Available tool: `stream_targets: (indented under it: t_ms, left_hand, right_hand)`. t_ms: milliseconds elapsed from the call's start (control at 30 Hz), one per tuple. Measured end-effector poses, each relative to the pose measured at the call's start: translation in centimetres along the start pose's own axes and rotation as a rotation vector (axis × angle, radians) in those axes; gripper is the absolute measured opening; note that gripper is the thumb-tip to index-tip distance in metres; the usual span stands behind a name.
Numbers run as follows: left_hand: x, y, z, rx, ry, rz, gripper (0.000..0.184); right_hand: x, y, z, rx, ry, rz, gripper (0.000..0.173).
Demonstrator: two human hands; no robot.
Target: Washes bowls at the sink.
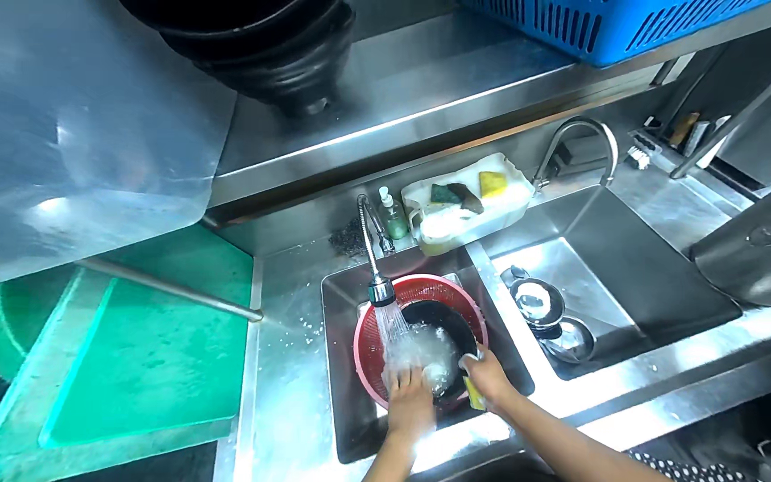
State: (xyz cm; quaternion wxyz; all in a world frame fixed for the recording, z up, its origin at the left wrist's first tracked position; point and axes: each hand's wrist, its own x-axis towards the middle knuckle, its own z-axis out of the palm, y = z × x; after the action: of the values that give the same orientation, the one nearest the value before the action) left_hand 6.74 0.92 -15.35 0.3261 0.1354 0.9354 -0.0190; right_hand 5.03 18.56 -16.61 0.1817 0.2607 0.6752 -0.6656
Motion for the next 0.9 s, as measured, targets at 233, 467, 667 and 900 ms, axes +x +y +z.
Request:
stream_targets:
  t_ms: [233, 467, 667, 900]
  left_hand:
    - [1.1, -0.1, 3.2, -0.482, 0.192, 0.104, 0.043]
    - [3.6, 3.4, 3.2, -1.463, 0.119, -0.190, 0.045]
    - [6.2, 7.4, 1.0, -2.582, -0.009, -0.219, 0.033]
    - [6.0, 7.8, -0.9, -2.563, -0.043, -0.089, 0.035]
  right_hand:
    - [-0.1, -1.4, -1.7, -0.340, 0.101, -0.105, 0.049]
    - [-2.0, -5.1, -3.5, -0.794, 0.240, -0.445, 0.052]
    - [-2.8, -4.9, -6.0, -0.761, 0.199, -0.696, 0.057]
    - [-2.5, -6.3, -11.5, -0.490, 0.164, -0.443, 0.071]
